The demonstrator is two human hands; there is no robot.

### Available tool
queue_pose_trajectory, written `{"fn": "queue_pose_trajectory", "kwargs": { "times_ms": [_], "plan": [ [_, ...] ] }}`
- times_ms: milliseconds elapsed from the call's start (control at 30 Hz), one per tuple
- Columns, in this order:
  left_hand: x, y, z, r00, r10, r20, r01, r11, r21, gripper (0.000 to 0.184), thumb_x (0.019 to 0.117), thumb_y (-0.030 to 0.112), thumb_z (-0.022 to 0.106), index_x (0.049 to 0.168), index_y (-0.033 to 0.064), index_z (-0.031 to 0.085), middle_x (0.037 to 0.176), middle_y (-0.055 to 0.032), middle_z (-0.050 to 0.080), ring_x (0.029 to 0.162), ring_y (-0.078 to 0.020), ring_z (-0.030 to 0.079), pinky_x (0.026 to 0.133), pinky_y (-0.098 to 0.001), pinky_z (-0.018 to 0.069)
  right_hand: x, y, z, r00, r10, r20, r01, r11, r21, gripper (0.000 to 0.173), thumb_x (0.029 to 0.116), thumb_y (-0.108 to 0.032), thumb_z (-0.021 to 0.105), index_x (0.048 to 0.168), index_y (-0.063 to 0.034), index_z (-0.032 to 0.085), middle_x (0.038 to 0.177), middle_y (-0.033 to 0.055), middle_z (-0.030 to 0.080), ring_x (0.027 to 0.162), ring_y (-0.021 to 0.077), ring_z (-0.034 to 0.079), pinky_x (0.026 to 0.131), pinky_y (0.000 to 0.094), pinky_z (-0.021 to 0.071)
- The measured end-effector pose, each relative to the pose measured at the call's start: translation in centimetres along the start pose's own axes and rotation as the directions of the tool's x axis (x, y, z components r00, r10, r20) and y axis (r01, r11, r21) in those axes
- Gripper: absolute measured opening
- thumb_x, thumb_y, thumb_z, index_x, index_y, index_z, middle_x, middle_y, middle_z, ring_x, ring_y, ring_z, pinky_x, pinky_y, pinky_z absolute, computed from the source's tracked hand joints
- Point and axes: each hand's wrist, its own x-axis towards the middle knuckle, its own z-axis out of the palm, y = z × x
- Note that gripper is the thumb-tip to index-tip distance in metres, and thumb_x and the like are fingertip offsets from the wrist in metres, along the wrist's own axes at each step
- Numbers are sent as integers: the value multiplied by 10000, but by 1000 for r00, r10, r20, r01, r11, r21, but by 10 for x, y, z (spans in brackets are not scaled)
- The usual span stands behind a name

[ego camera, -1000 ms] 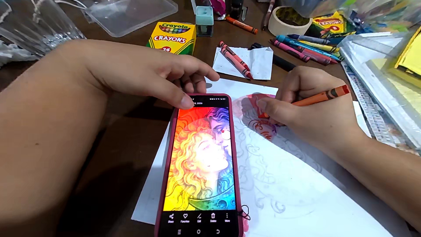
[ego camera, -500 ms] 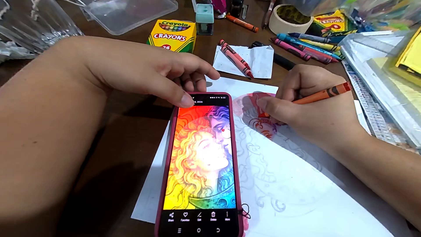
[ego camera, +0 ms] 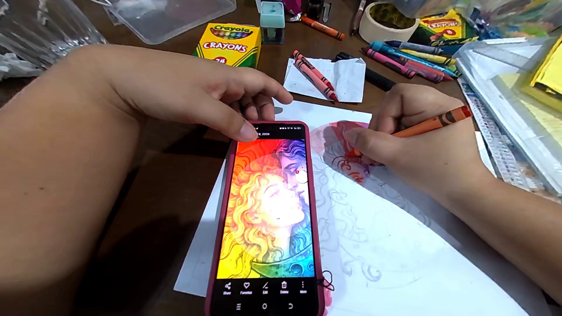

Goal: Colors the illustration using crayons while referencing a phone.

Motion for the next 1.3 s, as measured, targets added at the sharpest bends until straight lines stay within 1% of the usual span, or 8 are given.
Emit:
{"fn": "queue_pose_trajectory", "kwargs": {
  "times_ms": [133, 367, 567, 733, 900, 1100, 1200, 1300],
  "plan": [
    [0, -1, -1, 1000, 9, 8, -9, 1000, -11, 639, 893, 452, 642, 1440, 146, 514, 1132, 70, 660, 1009, -25, 645, 802, -170, 564, 0, 1, 0, 999, 29, -25, -28, 999, 40, 274, 806, -73, 710, 745, -218, 485, 638, -154, 501, 524, -88, 490, 469, 80, 439],
    [0, -1, -1, 1000, 10, 10, -10, 1000, 6, 658, 892, 470, 637, 1454, 157, 504, 1170, 70, 656, 1032, -24, 639, 812, -171, 559, 0, 1, 1, 1000, -26, -11, 26, 1000, 2, 246, 822, -82, 716, 749, -195, 509, 670, -142, 513, 565, -93, 466, 492, 64, 369],
    [0, -1, -1, 1000, -6, 10, 6, 1000, -2, 651, 886, 465, 639, 1448, 164, 507, 1161, 74, 658, 1027, -22, 640, 800, -171, 560, 0, 2, 0, 999, 19, -40, -17, 999, 48, 276, 817, -75, 720, 753, -210, 488, 648, -144, 512, 528, -78, 497, 473, 86, 439],
    [0, -1, -1, 1000, -10, 17, 10, 1000, 0, 663, 885, 461, 634, 1455, 150, 500, 1168, 70, 657, 1023, -18, 639, 796, -167, 557, 0, 0, 1, 999, -42, -14, 42, 999, -33, 236, 832, -99, 728, 767, -177, 514, 681, -135, 515, 584, -103, 457, 510, 54, 353],
    [0, -3, -2, 1000, -2, 26, 3, 1000, -10, 655, 890, 469, 632, 1450, 156, 499, 1148, 73, 648, 1004, -19, 637, 762, -158, 556, 0, 0, 0, 1000, 14, -24, -13, 999, 34, 264, 808, -77, 714, 738, -207, 496, 637, -148, 507, 521, -89, 487, 471, 78, 433],
    [0, -3, -3, 999, 8, 34, -8, 1000, 1, 657, 898, 476, 628, 1456, 157, 492, 1153, 68, 644, 1021, -24, 634, 794, -165, 553, 0, -1, 1, 1000, -24, 4, 24, 1000, -6, 247, 826, -98, 735, 752, -182, 515, 656, -142, 507, 554, -100, 453, 492, 61, 362],
    [0, -2, -2, 1000, -1, 29, 2, 1000, -14, 658, 893, 478, 630, 1456, 162, 499, 1134, 71, 652, 1009, -28, 638, 780, -170, 558, 1, 1, -1, 999, 21, -48, -15, 993, 113, 276, 814, -41, 688, 737, -210, 484, 634, -147, 507, 516, -76, 491, 463, 93, 439],
    [0, -3, -2, 1000, -10, 23, 11, 1000, -24, 657, 879, 477, 649, 1443, 171, 513, 1115, 75, 665, 985, -32, 648, 778, -176, 563, 6, 5, -6, 985, 68, -158, -6, 932, 363, 270, 918, 7, 561, 795, -212, 462, 648, -130, 535, 537, -30, 524, 486, 125, 463]
  ]
}}
